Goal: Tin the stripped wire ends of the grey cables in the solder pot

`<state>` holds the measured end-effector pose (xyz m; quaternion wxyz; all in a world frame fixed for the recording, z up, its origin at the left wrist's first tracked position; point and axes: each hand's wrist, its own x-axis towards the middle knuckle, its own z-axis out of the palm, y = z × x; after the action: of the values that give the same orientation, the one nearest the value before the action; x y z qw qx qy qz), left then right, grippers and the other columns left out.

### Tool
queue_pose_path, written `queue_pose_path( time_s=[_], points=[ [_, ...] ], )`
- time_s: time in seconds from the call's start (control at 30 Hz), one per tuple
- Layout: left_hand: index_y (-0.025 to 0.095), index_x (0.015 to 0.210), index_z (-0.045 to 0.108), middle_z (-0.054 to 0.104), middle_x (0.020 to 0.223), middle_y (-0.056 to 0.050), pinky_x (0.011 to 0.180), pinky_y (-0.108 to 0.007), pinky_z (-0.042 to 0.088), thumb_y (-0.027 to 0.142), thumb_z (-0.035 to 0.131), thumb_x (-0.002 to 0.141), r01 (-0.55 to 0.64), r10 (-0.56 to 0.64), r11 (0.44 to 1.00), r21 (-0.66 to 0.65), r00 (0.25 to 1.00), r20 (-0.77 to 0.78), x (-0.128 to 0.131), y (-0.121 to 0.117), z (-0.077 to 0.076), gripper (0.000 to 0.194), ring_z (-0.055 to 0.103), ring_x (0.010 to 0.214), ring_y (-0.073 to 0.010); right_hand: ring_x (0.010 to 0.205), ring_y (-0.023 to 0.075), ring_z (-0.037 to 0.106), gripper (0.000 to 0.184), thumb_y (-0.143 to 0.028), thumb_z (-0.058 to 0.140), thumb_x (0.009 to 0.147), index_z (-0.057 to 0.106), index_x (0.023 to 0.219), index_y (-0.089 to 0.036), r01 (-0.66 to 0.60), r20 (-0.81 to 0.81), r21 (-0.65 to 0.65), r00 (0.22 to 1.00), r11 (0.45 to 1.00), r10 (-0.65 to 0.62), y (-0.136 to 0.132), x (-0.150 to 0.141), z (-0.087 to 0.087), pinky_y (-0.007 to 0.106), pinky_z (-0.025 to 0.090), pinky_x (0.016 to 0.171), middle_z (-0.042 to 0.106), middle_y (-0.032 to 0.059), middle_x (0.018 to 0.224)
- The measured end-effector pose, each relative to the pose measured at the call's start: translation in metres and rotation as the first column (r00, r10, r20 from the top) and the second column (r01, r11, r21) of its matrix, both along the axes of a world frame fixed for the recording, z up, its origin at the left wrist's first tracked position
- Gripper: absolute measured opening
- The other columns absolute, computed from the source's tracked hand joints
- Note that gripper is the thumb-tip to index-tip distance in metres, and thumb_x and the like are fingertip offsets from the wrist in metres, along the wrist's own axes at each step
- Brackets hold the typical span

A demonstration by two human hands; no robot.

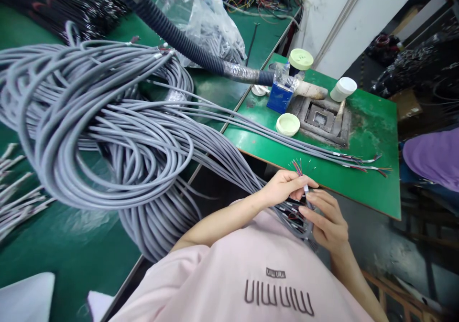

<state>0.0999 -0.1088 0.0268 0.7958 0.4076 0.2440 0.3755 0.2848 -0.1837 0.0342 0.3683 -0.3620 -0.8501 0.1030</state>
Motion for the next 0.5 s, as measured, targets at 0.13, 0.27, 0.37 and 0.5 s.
queue_pose_path(
  time_s=[0.13,0.27,0.37,0.5],
  points=[
    [0.007,0.096,0.076,0.051,0.050,0.002,0.052,-0.022,0.033,0.060,0.064,0.081,-0.023,0.023,1.000,-0.008,0.999,0.024,-0.0002,-0.0007,-0.0015,0.056,0.044,0.048,-0.0062,0.118,0.0293,0.059,0.047,-0.010,0.052,0.089,0.064,0.129,-0.029,-0.048,-0.035,0.039,0.998,0.998,0.049,0.0034,-0.0031,0.0008,0.055,0.054,0.093,0.062,0.0084,0.130],
    [0.008,0.095,0.076,0.049,0.050,0.002,0.052,-0.022,0.031,0.057,0.066,0.081,-0.039,0.040,0.999,-0.030,0.999,0.035,0.0000,-0.0005,-0.0034,0.052,0.042,0.049,-0.0060,0.119,0.0306,0.057,0.050,-0.005,0.053,0.086,0.063,0.129,-0.026,-0.070,-0.040,0.029,0.997,0.997,0.071,0.0047,-0.0039,0.0007,0.055,0.052,0.094,0.060,0.0101,0.132],
    [0.009,0.096,0.075,0.048,0.049,0.004,0.051,-0.022,0.029,0.055,0.068,0.080,-0.038,0.041,0.998,-0.052,0.998,0.049,0.0008,0.0004,-0.0044,0.050,0.040,0.047,-0.0053,0.118,0.0308,0.057,0.053,-0.002,0.054,0.083,0.063,0.130,-0.026,-0.073,-0.043,0.022,0.996,0.997,0.074,0.0050,-0.0043,0.0001,0.054,0.052,0.094,0.059,0.0100,0.133],
    [0.009,0.095,0.075,0.047,0.049,0.004,0.050,-0.022,0.027,0.052,0.069,0.081,-0.040,0.046,0.996,-0.075,0.996,0.072,0.0017,0.0015,-0.0056,0.046,0.038,0.046,-0.0044,0.117,0.0307,0.056,0.056,-0.001,0.054,0.082,0.062,0.131,-0.027,-0.070,-0.043,0.008,0.997,0.998,0.070,0.0054,-0.0047,-0.0005,0.054,0.053,0.093,0.058,0.0092,0.134]
  ],
)
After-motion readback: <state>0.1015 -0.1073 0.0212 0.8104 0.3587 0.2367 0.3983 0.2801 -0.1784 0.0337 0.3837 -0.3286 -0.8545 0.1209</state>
